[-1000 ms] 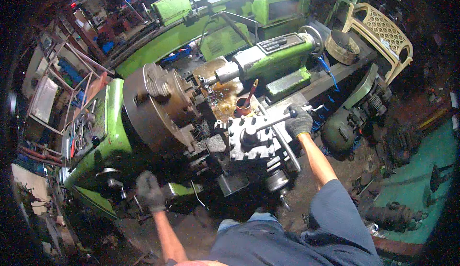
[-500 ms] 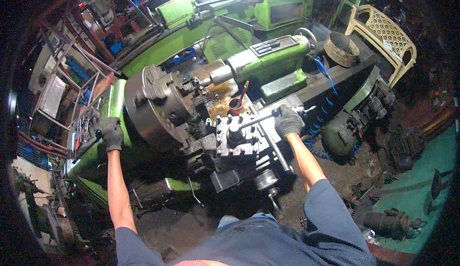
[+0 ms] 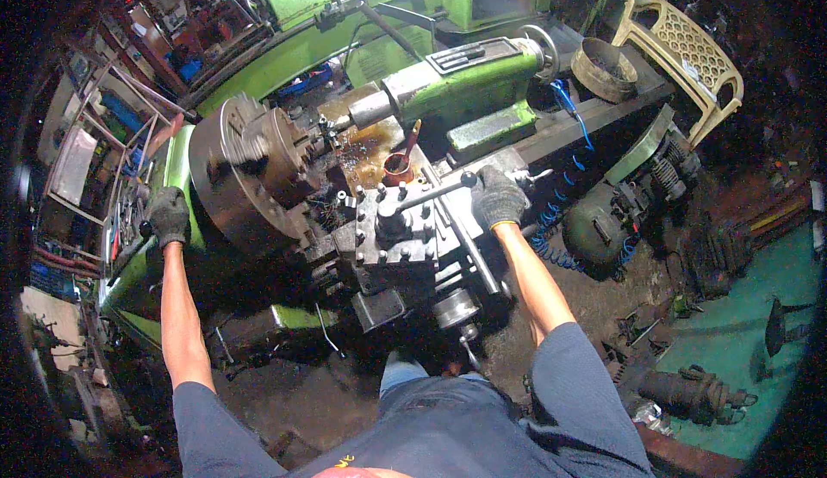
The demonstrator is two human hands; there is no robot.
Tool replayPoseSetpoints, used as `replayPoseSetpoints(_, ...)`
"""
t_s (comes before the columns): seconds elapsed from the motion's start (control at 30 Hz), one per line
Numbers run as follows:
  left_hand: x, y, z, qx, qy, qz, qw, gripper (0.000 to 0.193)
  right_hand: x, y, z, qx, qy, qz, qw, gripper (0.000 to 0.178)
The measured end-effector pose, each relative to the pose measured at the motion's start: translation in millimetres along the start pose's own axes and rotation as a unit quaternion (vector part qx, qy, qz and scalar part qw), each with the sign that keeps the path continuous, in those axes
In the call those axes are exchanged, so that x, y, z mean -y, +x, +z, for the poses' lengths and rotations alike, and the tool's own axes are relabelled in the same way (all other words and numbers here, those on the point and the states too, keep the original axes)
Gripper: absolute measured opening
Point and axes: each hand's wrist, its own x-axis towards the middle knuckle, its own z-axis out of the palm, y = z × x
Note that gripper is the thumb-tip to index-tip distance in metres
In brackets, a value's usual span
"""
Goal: The person operates a green metal lathe in a workshop, machining a cylindrical metal workpiece. They use a brush to apply cutting fluid to the workpiece and adjust the machine's controls and tool post while the lathe is running.
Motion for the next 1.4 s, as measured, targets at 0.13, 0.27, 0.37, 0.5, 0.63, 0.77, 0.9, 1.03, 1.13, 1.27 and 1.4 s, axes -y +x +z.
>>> replayPoseSetpoints(0.13,-0.9,1.4,-2.3,0.024,0.009,-0.022,0.999,0.010,3.6,-2.6,-5.0,0.017,-0.004,0.008,1.000,0.021)
replayPoseSetpoints(0.27,6.1,-3.7,2.8,0.030,0.056,-0.025,0.998,0.008,14.4,-5.2,-14.8,0.021,-0.015,0.011,1.000,0.023)
replayPoseSetpoints(0.37,9.3,-0.5,5.7,0.037,0.018,-0.021,0.999,0.009,2.5,-0.2,-7.2,0.028,-0.008,0.009,1.000,0.028)
replayPoseSetpoints(0.5,5.2,-0.9,6.3,0.061,0.062,-0.035,0.996,0.013,5.1,-2.0,-5.6,-0.011,-0.010,-0.006,1.000,0.017)
replayPoseSetpoints(0.63,5.7,0.9,4.7,0.047,0.058,-0.010,0.997,0.013,7.0,-2.5,-8.1,-0.001,-0.013,-0.002,1.000,0.018)
replayPoseSetpoints(0.77,-1.2,1.6,3.1,0.019,0.033,-0.012,0.999,0.008,4.5,-2.5,-7.7,-0.002,-0.010,-0.007,1.000,0.019)
replayPoseSetpoints(0.9,2.3,-0.1,3.1,0.021,0.031,-0.015,0.999,0.006,12.3,-3.6,-12.6,0.009,-0.007,0.004,1.000,0.019)
replayPoseSetpoints(1.03,2.3,0.0,3.9,0.034,0.041,-0.020,0.998,0.008,18.0,-6.1,-21.2,0.019,-0.003,0.014,1.000,0.019)
replayPoseSetpoints(1.13,5.6,0.1,10.1,0.039,0.062,-0.018,0.997,0.010,13.0,-5.1,-15.3,0.020,-0.002,0.014,1.000,0.020)
replayPoseSetpoints(1.27,15.5,-4.4,16.6,0.017,0.047,-0.003,0.999,0.010,14.7,-4.9,-12.3,0.022,-0.031,0.017,0.999,0.020)
replayPoseSetpoints(1.4,14.2,-3.3,16.2,0.028,0.051,-0.014,0.998,0.011,13.4,-3.9,-12.3,0.034,-0.017,0.022,0.999,0.021)
